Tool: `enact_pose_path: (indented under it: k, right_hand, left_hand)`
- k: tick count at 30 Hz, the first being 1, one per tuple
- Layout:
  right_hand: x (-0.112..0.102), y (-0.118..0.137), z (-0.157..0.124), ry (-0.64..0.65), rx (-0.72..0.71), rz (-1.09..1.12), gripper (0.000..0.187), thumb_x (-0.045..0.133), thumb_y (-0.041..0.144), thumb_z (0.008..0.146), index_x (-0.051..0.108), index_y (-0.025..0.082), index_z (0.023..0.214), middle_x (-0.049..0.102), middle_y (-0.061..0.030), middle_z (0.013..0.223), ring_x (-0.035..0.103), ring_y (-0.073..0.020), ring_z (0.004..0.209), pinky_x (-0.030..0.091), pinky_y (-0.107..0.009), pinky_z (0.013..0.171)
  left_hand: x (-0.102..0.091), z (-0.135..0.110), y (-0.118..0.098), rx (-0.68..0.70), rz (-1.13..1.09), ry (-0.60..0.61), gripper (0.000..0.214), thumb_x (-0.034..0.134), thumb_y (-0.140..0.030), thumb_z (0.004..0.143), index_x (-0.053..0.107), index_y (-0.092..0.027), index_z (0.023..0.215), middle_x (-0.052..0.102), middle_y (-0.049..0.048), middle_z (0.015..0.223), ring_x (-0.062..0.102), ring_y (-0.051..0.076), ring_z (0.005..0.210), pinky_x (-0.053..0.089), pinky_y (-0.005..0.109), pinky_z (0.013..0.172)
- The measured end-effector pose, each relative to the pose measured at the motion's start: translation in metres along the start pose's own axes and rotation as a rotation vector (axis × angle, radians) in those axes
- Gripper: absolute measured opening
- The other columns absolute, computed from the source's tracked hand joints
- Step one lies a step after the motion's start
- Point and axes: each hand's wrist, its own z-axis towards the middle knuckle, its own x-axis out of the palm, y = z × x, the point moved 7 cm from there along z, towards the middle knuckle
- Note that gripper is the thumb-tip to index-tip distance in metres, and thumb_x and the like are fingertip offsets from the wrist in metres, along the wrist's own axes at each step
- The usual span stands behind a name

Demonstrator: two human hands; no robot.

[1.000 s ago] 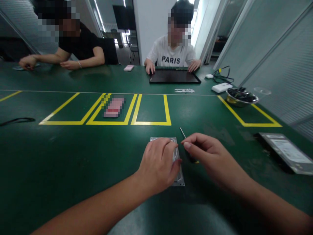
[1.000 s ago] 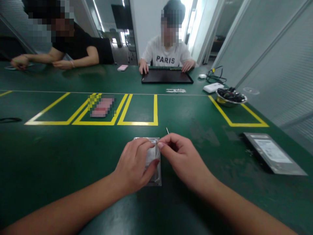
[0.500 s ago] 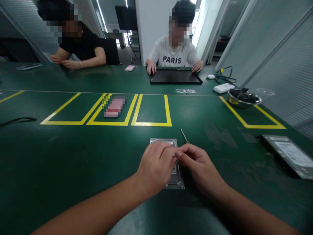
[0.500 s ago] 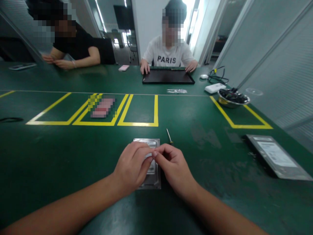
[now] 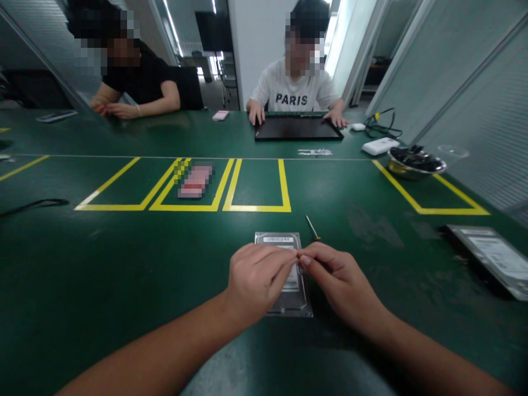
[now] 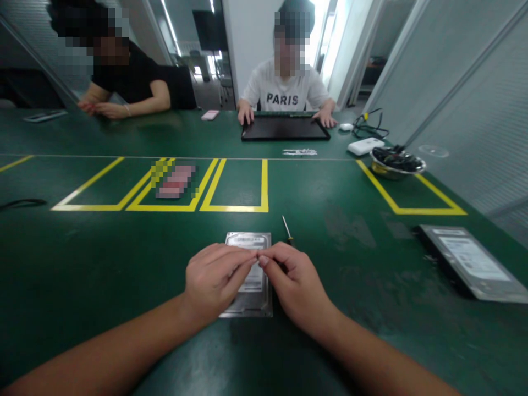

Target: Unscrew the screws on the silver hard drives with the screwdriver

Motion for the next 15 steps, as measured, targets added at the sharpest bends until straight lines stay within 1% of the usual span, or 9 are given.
enact_pose_path:
  k: [2,4,6,8,11,13,15]
  right_hand:
    - [0.003,0.005,-0.004,-0.026,-0.121,-0.109,0.022,0.051,0.022,0.097,0.071,0.021,0.107,0.066,-0.0026,0.091,0.063,-0.0129,0.084,0.049,-0.027,0.075]
    - [0.007,0.011,-0.010,-0.045,-0.276,-0.256,0.027,0.051,0.017,0.096,0.066,0.019,0.118,0.065,-0.0068,0.101,0.062,-0.0154,0.089,0.051,-0.029,0.078]
    - [0.016,0.018,-0.018,-0.025,-0.446,-0.428,0.030,0.054,0.014,0.092,0.063,0.014,0.121,0.064,-0.0108,0.104,0.060,-0.0183,0.090,0.051,-0.032,0.076]
    - [0.025,0.021,-0.025,0.023,-0.579,-0.558,0.028,0.056,0.013,0.090,0.063,0.011,0.117,0.064,-0.0122,0.100,0.057,-0.0198,0.086,0.050,-0.034,0.072]
    - [0.036,0.020,-0.028,0.135,-0.655,-0.644,0.022,0.055,0.014,0.090,0.065,0.011,0.109,0.064,-0.0104,0.092,0.053,-0.0191,0.079,0.046,-0.033,0.066]
    - [0.042,0.019,-0.028,0.203,-0.668,-0.677,0.020,0.053,0.015,0.091,0.067,0.012,0.106,0.064,-0.0087,0.089,0.052,-0.0188,0.076,0.044,-0.033,0.065]
    - [0.044,0.018,-0.027,0.239,-0.669,-0.697,0.021,0.052,0.017,0.093,0.067,0.013,0.106,0.063,-0.0080,0.087,0.051,-0.0188,0.076,0.042,-0.033,0.065]
  left_hand:
    - [-0.001,0.001,0.005,-0.088,-0.035,-0.017,0.009,0.065,-0.014,0.089,0.070,-0.017,0.096,0.074,0.0017,0.088,0.069,0.015,0.079,0.050,0.028,0.073]
    - [-0.002,0.001,0.012,-0.206,-0.082,-0.047,0.006,0.063,-0.014,0.088,0.067,-0.017,0.092,0.070,0.0007,0.082,0.065,0.013,0.073,0.048,0.026,0.070]
    - [-0.003,-0.001,0.022,-0.338,-0.160,-0.099,0.003,0.062,-0.015,0.087,0.064,-0.018,0.086,0.065,-0.0012,0.076,0.060,0.012,0.068,0.046,0.025,0.065]
    - [-0.004,-0.004,0.033,-0.474,-0.300,-0.159,0.004,0.062,-0.016,0.086,0.061,-0.018,0.083,0.060,-0.0024,0.073,0.056,0.011,0.065,0.045,0.024,0.061]
    - [-0.006,-0.004,0.047,-0.644,-0.543,-0.261,0.006,0.062,-0.015,0.084,0.060,-0.018,0.080,0.056,-0.0037,0.068,0.052,0.010,0.061,0.042,0.022,0.057]
    - [-0.012,0.001,0.052,-0.712,-0.679,-0.353,0.006,0.062,-0.013,0.080,0.060,-0.018,0.078,0.055,-0.0043,0.065,0.052,0.009,0.059,0.043,0.021,0.057]
    - [-0.018,0.006,0.055,-0.785,-0.798,-0.427,0.006,0.064,-0.013,0.077,0.060,-0.017,0.077,0.057,-0.0042,0.064,0.053,0.009,0.058,0.044,0.021,0.058]
